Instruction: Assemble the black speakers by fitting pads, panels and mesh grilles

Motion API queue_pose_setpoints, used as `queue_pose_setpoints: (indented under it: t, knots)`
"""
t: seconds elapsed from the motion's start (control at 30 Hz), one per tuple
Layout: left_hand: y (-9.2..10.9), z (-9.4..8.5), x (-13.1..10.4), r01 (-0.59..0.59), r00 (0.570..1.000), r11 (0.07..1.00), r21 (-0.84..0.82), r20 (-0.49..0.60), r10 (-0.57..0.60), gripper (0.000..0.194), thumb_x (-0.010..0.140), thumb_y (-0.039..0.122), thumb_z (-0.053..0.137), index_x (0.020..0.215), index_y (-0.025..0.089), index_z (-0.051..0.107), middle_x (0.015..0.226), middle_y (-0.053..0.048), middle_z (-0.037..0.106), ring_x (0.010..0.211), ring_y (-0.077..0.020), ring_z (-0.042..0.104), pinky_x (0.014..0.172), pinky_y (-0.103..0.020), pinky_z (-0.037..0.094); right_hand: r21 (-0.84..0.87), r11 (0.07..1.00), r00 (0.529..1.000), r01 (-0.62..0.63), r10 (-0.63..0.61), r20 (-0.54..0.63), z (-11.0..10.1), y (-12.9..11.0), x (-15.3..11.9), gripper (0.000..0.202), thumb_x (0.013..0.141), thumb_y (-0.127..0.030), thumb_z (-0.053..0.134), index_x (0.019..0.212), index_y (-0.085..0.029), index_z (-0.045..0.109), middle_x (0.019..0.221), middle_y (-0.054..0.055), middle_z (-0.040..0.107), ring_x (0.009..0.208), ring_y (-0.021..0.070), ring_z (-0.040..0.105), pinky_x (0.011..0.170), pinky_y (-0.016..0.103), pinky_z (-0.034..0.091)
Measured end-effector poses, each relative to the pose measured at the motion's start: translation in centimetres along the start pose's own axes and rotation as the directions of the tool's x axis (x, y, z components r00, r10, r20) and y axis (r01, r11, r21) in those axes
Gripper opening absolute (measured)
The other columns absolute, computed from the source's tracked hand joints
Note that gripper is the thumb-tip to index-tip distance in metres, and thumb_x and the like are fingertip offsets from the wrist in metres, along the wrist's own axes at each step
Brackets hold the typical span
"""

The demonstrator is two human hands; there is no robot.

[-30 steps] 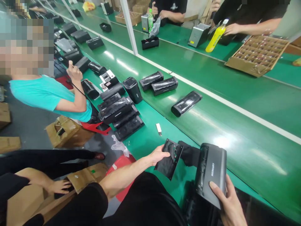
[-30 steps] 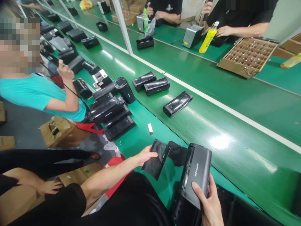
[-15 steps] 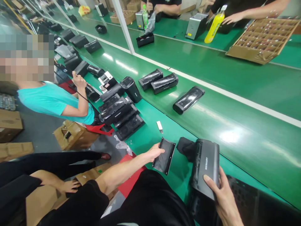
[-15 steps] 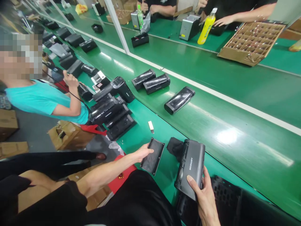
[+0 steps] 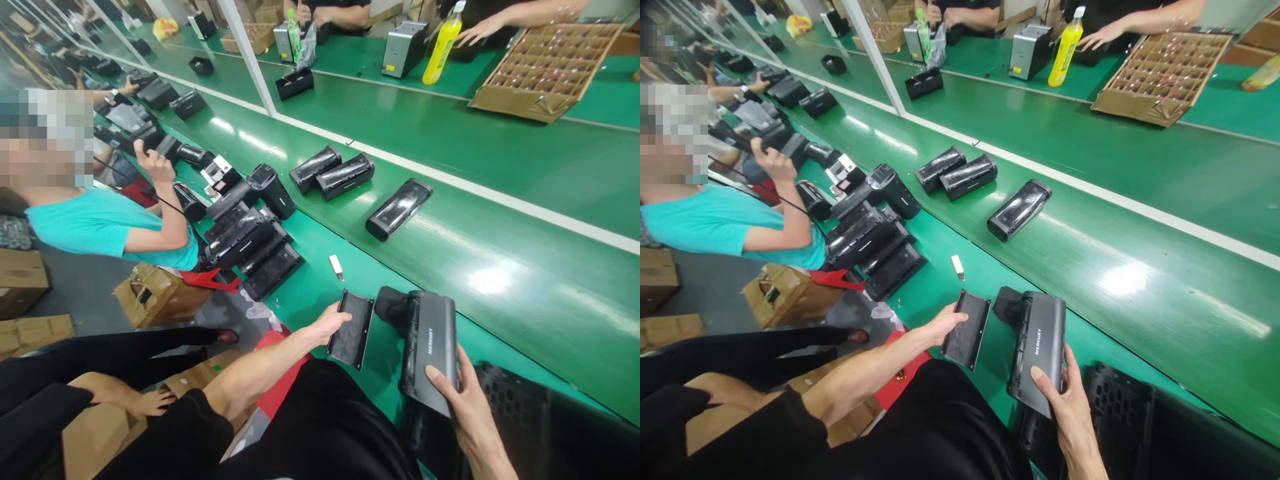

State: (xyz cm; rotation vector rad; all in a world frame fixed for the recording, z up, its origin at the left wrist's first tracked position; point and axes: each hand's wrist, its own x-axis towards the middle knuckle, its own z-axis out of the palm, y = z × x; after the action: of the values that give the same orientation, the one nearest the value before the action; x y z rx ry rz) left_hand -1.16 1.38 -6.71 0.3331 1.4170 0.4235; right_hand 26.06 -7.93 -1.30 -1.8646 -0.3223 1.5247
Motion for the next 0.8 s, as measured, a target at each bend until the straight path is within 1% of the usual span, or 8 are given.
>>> queue_pose_setpoints:
  t: [0.17,0.27,0.43,0.63,0.73,0.8]
  knots:
    - [-0.3,-0.1,0.5,0.003,1.000,1.000,0.003,0.006,-0.003,0.042,0.077,0.012,0.066,0.118,0.019,0.066,0.077,0.000,0.072,0.063,-0.0181,0.069,0.068,-0.032,0.060,0.000,1.000,1.000,-0.002,0.002,-0.009,0.0,0.1,0.0,0.139,0.050,-0.057,0.100,0.169,-0.030,0.033,0.147,0.012,0.064,0.106,0.0362,0.075,0.089,0.044,0.063]
    - [-0.5,0.0,0.7,0.003,1.000,1.000,0.003,0.010,-0.003,0.042,0.078,0.014,0.066,0.120,0.019,0.065,0.076,0.000,0.072,0.063,-0.0185,0.069,0.067,-0.032,0.059,-0.012,1.000,1.000,0.000,0.000,-0.008,-0.1,0.2,0.0,0.139,0.051,-0.056,0.100,0.169,-0.029,0.033,0.146,0.013,0.064,0.109,0.0371,0.074,0.087,0.044,0.063]
    - [-0.4,0.3,0.9,-0.006,1.000,1.000,-0.011,0.021,0.006,0.039,0.079,0.013,0.065,0.117,0.019,0.066,0.077,-0.001,0.072,0.062,-0.0183,0.069,0.065,-0.031,0.058,-0.012,1.000,1.000,0.000,-0.001,-0.015,0.1,0.1,-0.3,0.139,0.050,-0.057,0.100,0.169,-0.030,0.033,0.149,0.013,0.062,0.108,0.0362,0.074,0.087,0.043,0.063]
    - [-0.2,0.6,0.8,-0.019,0.998,0.998,-0.055,0.062,0.023,0.039,0.077,0.014,0.069,0.116,0.019,0.067,0.082,-0.003,0.075,0.066,-0.0190,0.070,0.069,-0.033,0.059,-0.022,1.000,1.000,0.005,-0.006,-0.026,0.5,-0.4,-1.0,0.137,0.051,-0.059,0.099,0.168,-0.031,0.034,0.147,0.012,0.063,0.105,0.0341,0.074,0.087,0.042,0.062]
    - [0.0,0.8,0.5,-0.022,0.996,0.994,-0.106,0.088,0.031,0.041,0.080,0.021,0.075,0.120,0.021,0.067,0.087,-0.003,0.077,0.073,-0.0202,0.073,0.076,-0.035,0.060,-0.026,1.000,1.000,0.005,-0.005,-0.026,0.5,-0.6,-1.0,0.138,0.051,-0.060,0.099,0.168,-0.030,0.033,0.144,0.011,0.064,0.109,0.0356,0.073,0.089,0.043,0.062]
    - [0.3,1.0,0.2,0.029,0.988,0.980,-0.198,0.153,0.002,0.040,0.085,0.036,0.077,0.121,0.020,0.069,0.091,-0.006,0.079,0.078,-0.0209,0.074,0.083,-0.036,0.060,-0.045,0.999,1.000,0.009,-0.010,-0.028,0.6,-0.7,-1.1,0.138,0.051,-0.061,0.098,0.169,-0.030,0.032,0.140,0.012,0.065,0.112,0.0372,0.072,0.090,0.045,0.061]
